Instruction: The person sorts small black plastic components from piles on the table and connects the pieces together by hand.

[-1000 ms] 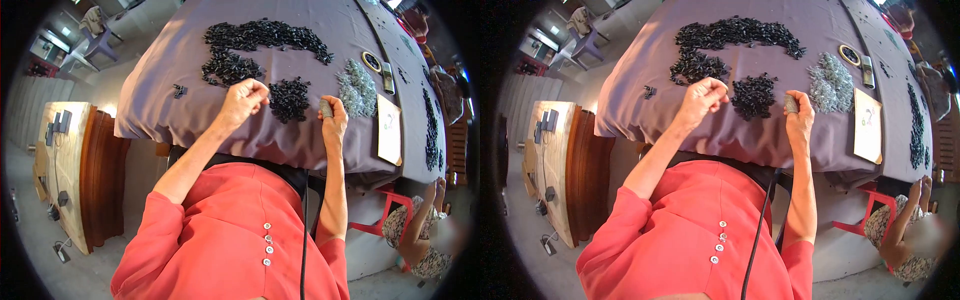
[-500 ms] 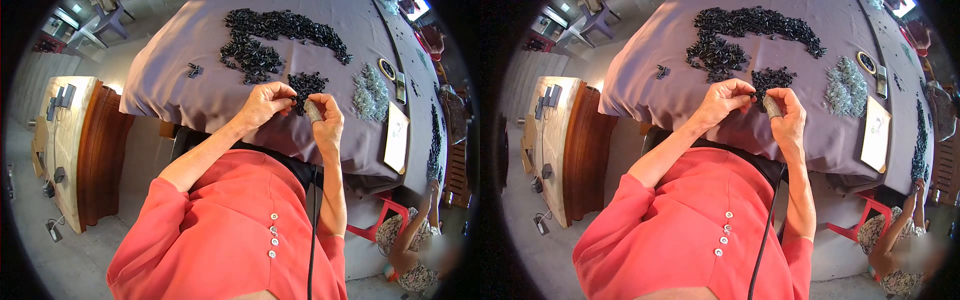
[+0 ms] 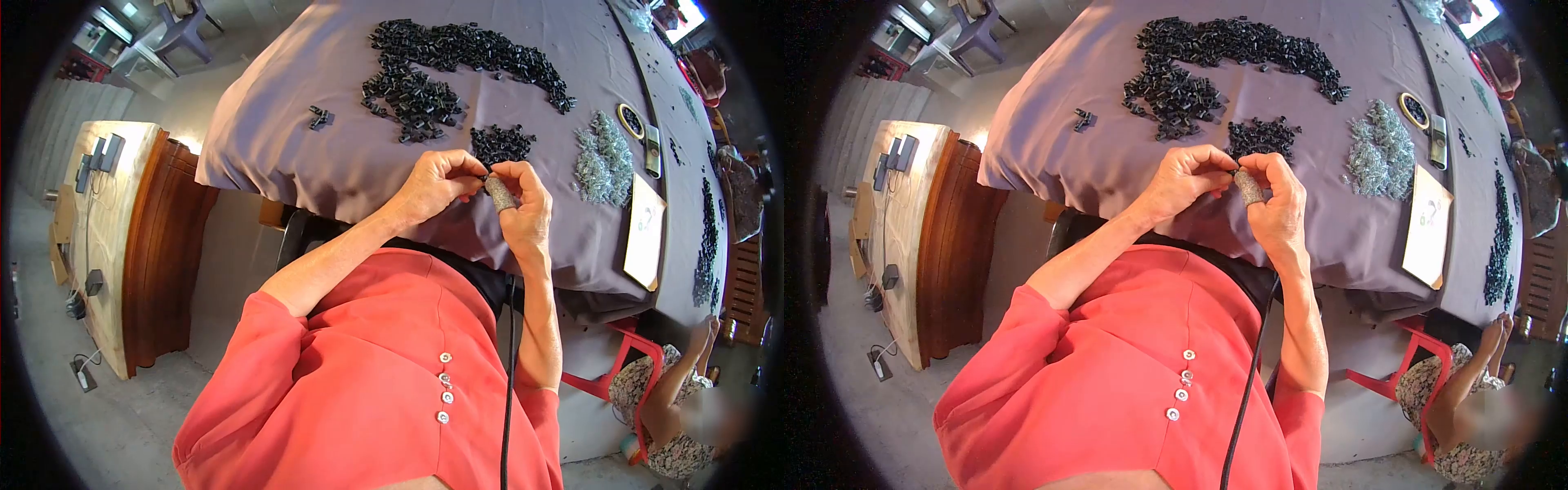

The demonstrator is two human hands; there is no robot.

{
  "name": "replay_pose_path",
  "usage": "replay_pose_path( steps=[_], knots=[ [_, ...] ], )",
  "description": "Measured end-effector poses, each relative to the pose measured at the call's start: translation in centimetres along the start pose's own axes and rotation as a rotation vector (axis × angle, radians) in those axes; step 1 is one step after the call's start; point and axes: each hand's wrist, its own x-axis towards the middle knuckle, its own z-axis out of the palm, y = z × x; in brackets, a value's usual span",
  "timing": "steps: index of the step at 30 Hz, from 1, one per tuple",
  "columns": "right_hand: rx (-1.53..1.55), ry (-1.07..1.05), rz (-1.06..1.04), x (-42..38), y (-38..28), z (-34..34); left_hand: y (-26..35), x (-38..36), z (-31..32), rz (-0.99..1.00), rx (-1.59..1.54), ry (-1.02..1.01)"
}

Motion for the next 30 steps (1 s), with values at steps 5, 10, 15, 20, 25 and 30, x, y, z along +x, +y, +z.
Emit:
replay_pose_path(
  steps=[5,10,15,20,25,30],
  knots=[
    [0.065,-0.044,0.082,0.0,0.4,-0.4,0.5,-0.5,0.3,-0.013,0.045,-0.001],
    [-0.248,0.024,-0.179,-0.2,-0.8,-0.1,0.1,-0.3,0.2,-0.003,-0.061,-0.007],
    [-0.736,-0.028,-0.493,-0.7,-1.8,2.0,-0.5,-0.3,-0.6,0.058,-0.051,0.003],
    [-0.491,-0.02,-0.39,-0.4,-1.5,1.8,-0.3,-0.6,-1.1,0.023,-0.065,0.021],
    [-0.425,0.193,-0.198,1.4,0.9,-2.2,0.0,-0.8,-1.0,-0.001,-0.157,0.041],
    [-0.448,0.225,0.0,3.7,4.6,-5.2,0.5,-0.8,-1.1,-0.012,-0.207,0.049]
  ],
)
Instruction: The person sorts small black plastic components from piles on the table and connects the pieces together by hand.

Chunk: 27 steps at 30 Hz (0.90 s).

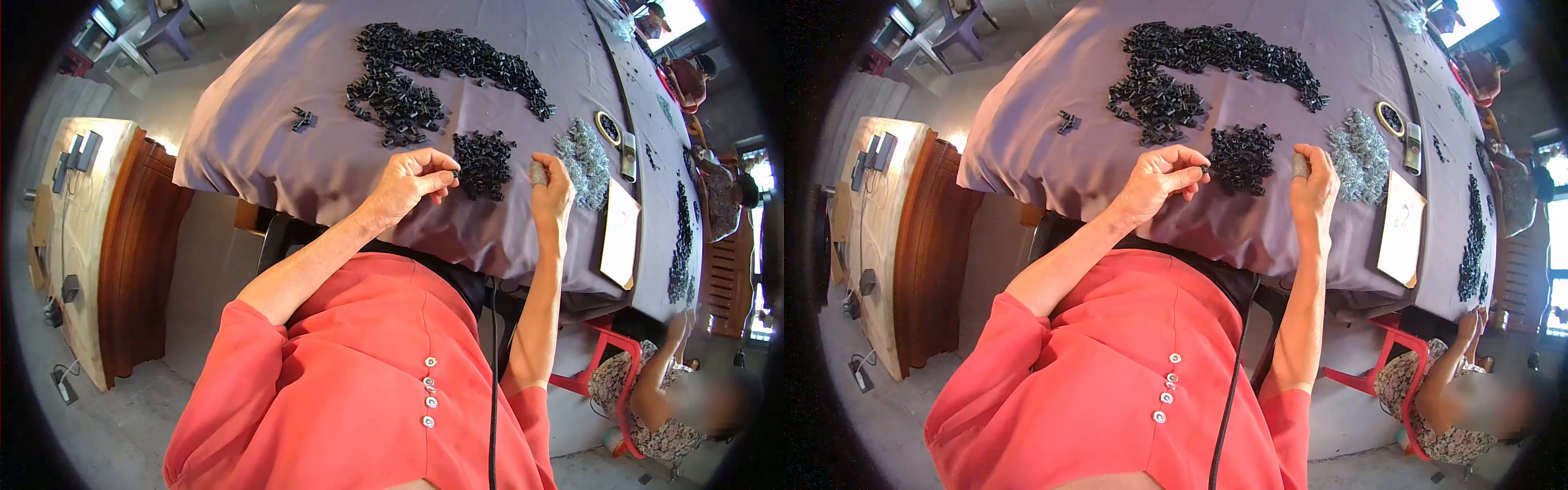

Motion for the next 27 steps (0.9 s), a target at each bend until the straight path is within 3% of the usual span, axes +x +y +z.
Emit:
replay_pose_path(
  steps=[7,14,17,21,24,27],
  knots=[
    [-0.198,-0.125,-0.311,3.8,1.9,2.7,-0.3,0.1,-0.8,0.0,-0.091,-0.004],
    [-0.32,-0.226,-0.321,3.8,1.9,3.4,-0.7,0.2,-1.1,0.025,-0.167,-0.012],
    [-0.27,-0.126,-0.252,3.3,1.9,3.2,-0.7,0.2,-1.1,0.016,-0.164,-0.01],
    [0.213,-0.097,0.125,0.2,-2.7,1.3,-0.7,0.2,-1.2,0.001,-0.164,-0.021],
    [0.662,-0.156,0.208,-2.6,-5.4,1.1,-0.8,0.1,-0.9,0.0,-0.113,-0.024],
    [0.731,-0.274,0.196,-4.0,-6.4,1.3,-0.7,-0.1,-0.7,0.013,-0.074,-0.019]
  ],
)
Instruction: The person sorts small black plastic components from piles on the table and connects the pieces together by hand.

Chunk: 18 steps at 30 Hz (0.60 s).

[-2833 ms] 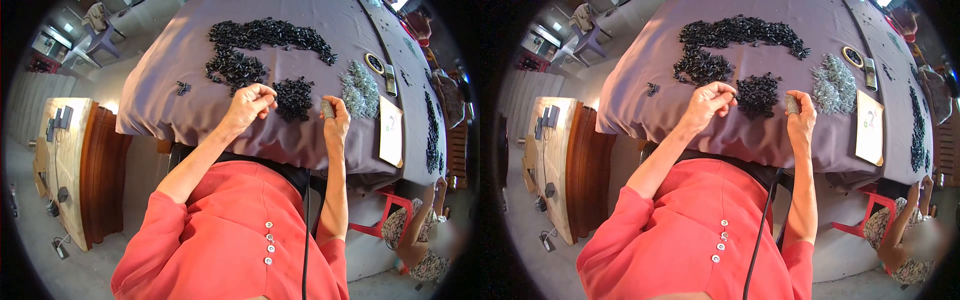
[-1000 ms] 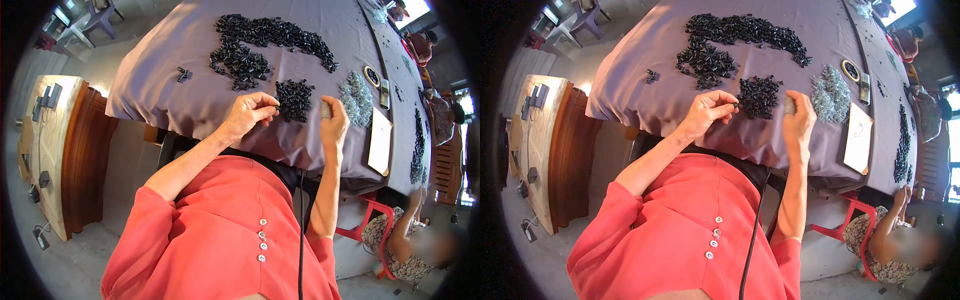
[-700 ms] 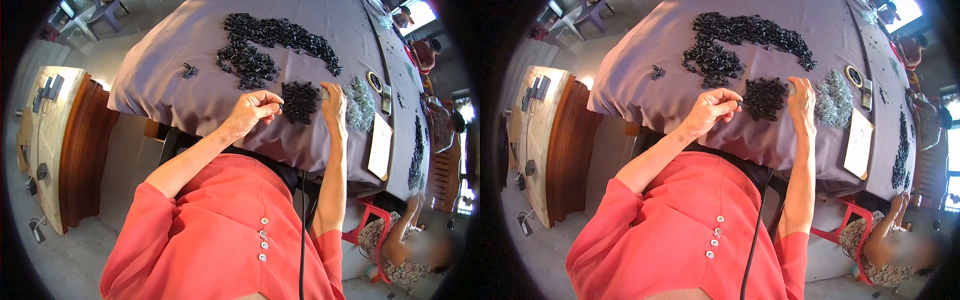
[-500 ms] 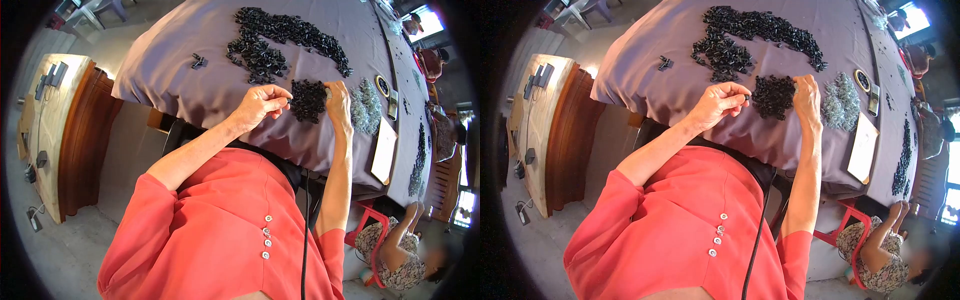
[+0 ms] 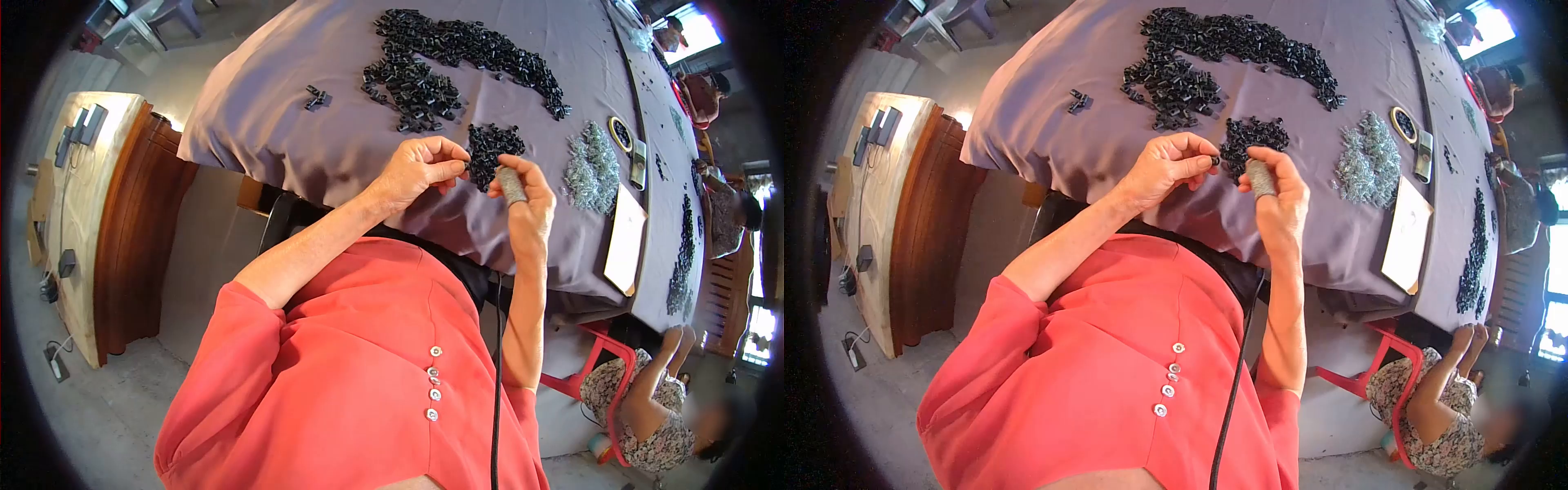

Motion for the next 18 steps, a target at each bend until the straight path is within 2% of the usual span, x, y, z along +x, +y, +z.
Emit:
replay_pose_path(
  steps=[3,10,13,18],
  knots=[
    [0.016,-0.041,0.076,-0.3,0.3,0.7,-0.1,0.0,0.0,0.003,0.014,-0.009],
    [0.08,-0.024,0.038,-0.5,1.6,0.8,0.0,-0.1,0.3,0.015,0.043,-0.047],
    [0.248,-0.027,0.08,-0.5,1.9,0.8,0.1,-0.2,0.5,0.021,0.071,-0.058],
    [0.301,-0.041,0.116,-0.7,2.0,1.5,-0.2,-0.2,0.3,0.026,0.084,-0.054]
  ],
)
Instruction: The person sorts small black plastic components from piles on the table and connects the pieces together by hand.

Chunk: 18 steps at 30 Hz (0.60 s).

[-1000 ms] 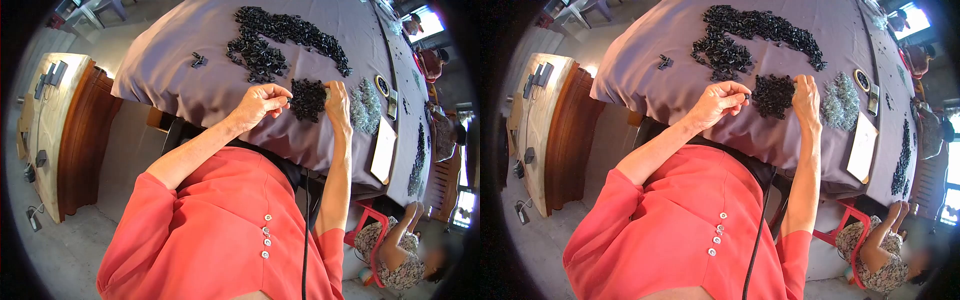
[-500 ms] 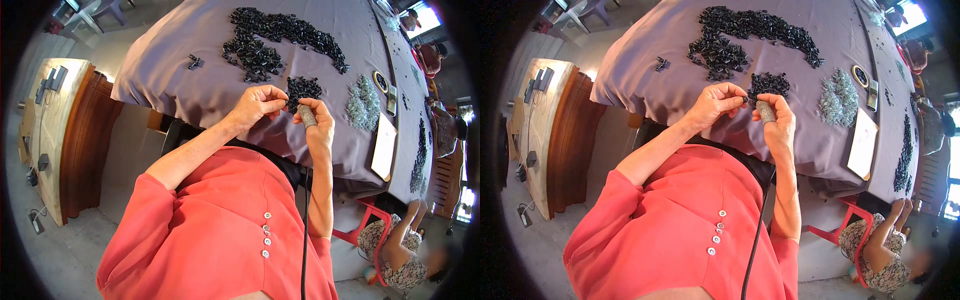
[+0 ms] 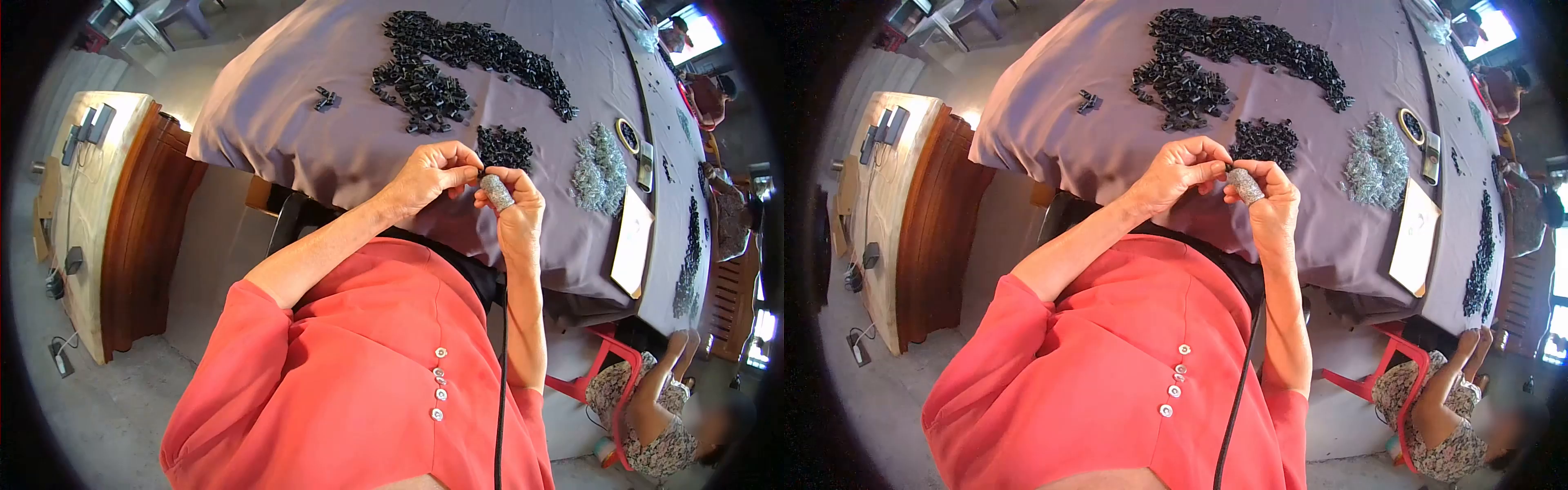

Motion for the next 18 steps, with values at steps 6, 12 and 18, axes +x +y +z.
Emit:
replay_pose_path(
  steps=[6,12,18],
  knots=[
    [-0.023,-0.027,0.025,-0.03,-0.07,-0.1,-0.04,-0.04,0.0,-0.022,-0.013,-0.004],
    [0.063,-0.068,0.092,-0.1,-0.3,-0.26,0.11,-0.12,0.04,-0.011,0.013,-0.03],
    [0.081,-0.09,0.103,-0.01,-0.77,-0.17,0.67,-0.32,0.22,-0.046,0.052,-0.047]
  ],
)
